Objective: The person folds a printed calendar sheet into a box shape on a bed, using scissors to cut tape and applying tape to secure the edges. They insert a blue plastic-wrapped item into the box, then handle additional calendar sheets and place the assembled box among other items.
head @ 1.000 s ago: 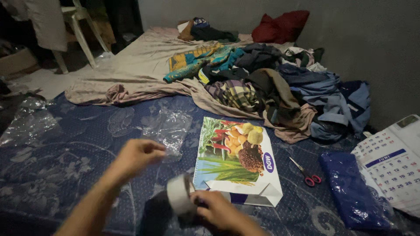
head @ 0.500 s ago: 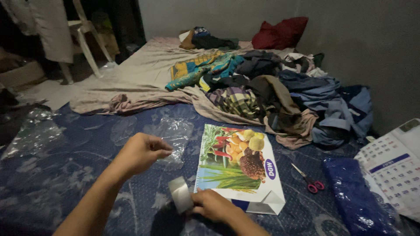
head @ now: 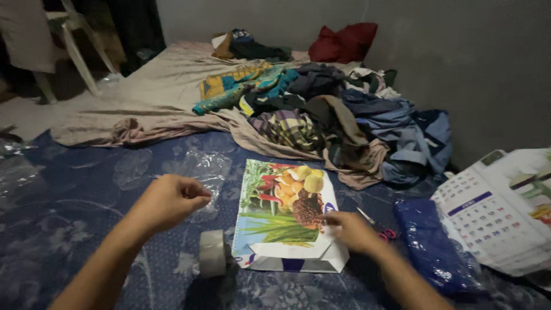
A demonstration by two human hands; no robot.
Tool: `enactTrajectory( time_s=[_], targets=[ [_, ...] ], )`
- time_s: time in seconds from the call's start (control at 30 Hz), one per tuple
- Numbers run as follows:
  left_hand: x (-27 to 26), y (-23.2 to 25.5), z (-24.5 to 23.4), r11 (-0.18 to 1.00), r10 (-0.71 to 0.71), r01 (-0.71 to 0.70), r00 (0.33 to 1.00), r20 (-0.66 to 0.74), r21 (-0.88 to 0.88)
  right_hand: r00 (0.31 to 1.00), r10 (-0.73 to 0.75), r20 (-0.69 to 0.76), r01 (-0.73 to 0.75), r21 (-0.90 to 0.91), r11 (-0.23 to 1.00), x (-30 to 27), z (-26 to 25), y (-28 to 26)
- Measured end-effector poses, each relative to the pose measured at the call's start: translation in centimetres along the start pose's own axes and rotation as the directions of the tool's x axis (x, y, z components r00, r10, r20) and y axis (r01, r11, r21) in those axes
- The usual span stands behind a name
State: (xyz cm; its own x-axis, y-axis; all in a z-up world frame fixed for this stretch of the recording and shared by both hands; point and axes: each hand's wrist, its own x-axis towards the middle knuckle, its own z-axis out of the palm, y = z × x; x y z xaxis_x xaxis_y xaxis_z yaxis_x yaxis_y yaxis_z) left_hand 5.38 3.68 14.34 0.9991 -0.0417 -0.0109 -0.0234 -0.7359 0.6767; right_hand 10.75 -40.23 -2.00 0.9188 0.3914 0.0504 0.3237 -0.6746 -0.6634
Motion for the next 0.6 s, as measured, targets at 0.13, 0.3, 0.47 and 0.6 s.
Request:
enactTrajectory(
  time_s=[0.13,0.3,0.47,0.6],
  targets=[
    [0.0,-0.1,-0.2,0.998,-0.044,0.045,0.999,0.032,-0.04,0.947,0.16,-0.278,-0.283,-0.488,0.826,-4.6,-3.8,9.0],
    [0.8,-1.5,0.5,0.984,0.091,-0.082,0.995,0.052,-0.156,0.908,0.293,-0.298,-0.404,-0.444,0.8,-6.3,-3.7,14.4],
    [1.4,-2.3,-0.4,0.985,0.054,-0.043,0.997,0.064,-0.166,0.792,0.54,-0.283,-0.602,-0.506,0.618,-4.6,-5.5,12.8],
    [0.7,-2.0,-1.1,0.994,0.067,-0.062,0.996,0.066,-0.086,0.739,0.652,-0.17,-0.562,-0.688,0.458,-4.1,-6.1,11.5]
  ],
)
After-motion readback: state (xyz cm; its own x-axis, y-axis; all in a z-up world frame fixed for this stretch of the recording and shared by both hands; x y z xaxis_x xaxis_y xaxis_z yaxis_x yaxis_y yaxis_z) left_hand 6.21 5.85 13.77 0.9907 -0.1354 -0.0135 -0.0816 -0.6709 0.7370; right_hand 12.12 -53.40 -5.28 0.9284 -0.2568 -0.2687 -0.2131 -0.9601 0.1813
